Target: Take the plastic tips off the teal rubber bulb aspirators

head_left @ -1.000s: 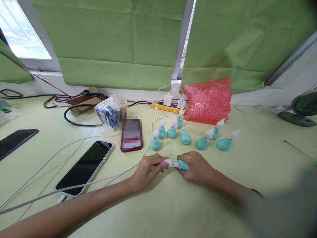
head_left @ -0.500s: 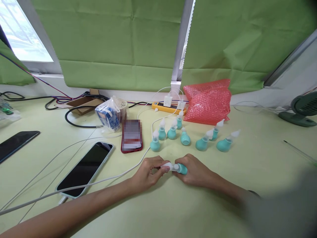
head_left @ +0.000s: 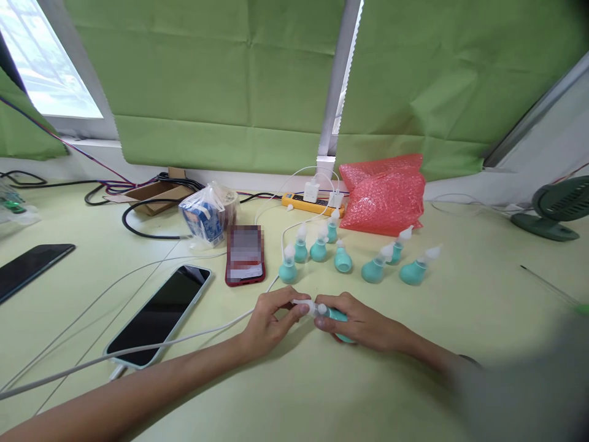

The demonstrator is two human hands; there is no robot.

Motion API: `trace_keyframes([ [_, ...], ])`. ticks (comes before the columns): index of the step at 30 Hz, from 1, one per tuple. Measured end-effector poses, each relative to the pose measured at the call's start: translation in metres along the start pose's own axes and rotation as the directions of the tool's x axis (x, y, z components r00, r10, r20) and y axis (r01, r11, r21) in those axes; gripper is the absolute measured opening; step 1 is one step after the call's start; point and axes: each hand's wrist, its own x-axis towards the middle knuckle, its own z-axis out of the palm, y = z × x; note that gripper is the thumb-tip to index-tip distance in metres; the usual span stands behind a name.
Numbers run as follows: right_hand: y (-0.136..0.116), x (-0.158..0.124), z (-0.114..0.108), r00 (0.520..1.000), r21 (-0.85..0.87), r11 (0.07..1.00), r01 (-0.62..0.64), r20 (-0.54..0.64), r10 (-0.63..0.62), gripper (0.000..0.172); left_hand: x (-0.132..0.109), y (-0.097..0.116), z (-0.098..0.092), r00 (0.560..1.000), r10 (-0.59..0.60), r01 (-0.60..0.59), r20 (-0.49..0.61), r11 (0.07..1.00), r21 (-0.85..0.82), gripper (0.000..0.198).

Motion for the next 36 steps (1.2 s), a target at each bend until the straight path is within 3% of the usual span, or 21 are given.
trace_keyframes([
  [4, 0.005, 0.001, 0.004, 0.993, 0.196, 0.977, -0.080, 0.103, 0.061, 0.033, 0.002, 0.003, -0.001, 0.999, -0.027, 0.027, 0.043, 0.999, -0.017, 0.025],
  [8, -0.006, -0.004, 0.002, 0.991, 0.077, 0.996, 0.045, 0.120, -0.054, 0.029, -0.001, 0.003, -0.003, 0.999, 0.018, -0.017, 0.043, 1.000, -0.009, 0.027],
  [10, -0.016, -0.008, -0.007, 0.994, -0.033, 0.994, 0.103, 0.036, -0.102, 0.027, -0.003, 0.003, -0.003, 0.998, 0.051, -0.050, 0.020, 0.998, -0.033, 0.033],
  [12, -0.025, -0.012, -0.024, 0.984, -0.111, 0.986, 0.123, -0.118, -0.136, 0.025, -0.005, 0.004, -0.003, 0.997, 0.070, -0.070, 0.019, 0.998, -0.005, 0.032],
  [15, -0.031, -0.013, -0.062, 0.896, -0.108, 0.989, 0.105, -0.422, -0.141, 0.023, -0.006, 0.006, -0.002, 0.989, 0.126, -0.135, 0.076, 0.983, 0.127, 0.023],
  [18, -0.022, -0.006, -0.106, 0.775, -0.217, 0.975, 0.040, -0.610, -0.168, 0.021, -0.005, 0.006, 0.001, 0.980, 0.163, -0.186, 0.117, 0.958, 0.219, 0.022],
  [21, 0.001, 0.006, -0.141, 0.739, -0.334, 0.933, -0.136, -0.661, -0.129, 0.018, -0.005, 0.005, 0.002, 0.980, 0.153, -0.182, 0.125, 0.947, 0.266, 0.022],
  [23, 0.019, 0.015, -0.153, 0.727, -0.420, 0.850, -0.319, -0.684, -0.065, 0.018, -0.005, 0.003, 0.003, 0.976, 0.167, -0.201, 0.142, 0.940, 0.275, 0.021],
  [26, 0.042, 0.025, -0.159, 0.756, -0.511, 0.733, -0.448, -0.655, 0.005, 0.027, -0.006, 0.002, 0.002, 0.965, 0.195, -0.238, 0.173, 0.930, 0.281, 0.021],
  [30, 0.053, 0.028, -0.162, 0.770, -0.545, 0.692, -0.473, -0.638, 0.025, 0.025, -0.006, 0.002, 0.002, 0.964, 0.191, -0.239, 0.184, 0.926, 0.293, 0.021],
  [34, 0.043, 0.025, -0.164, 0.757, -0.584, 0.639, -0.500, -0.654, -0.004, 0.029, -0.005, 0.003, 0.002, 0.962, 0.196, -0.248, 0.191, 0.920, 0.304, 0.021],
  [36, 0.031, 0.024, -0.156, 0.718, -0.604, 0.599, -0.526, -0.693, -0.067, 0.036, -0.005, 0.003, 0.002, 0.961, 0.200, -0.252, 0.191, 0.916, 0.312, 0.021],
])
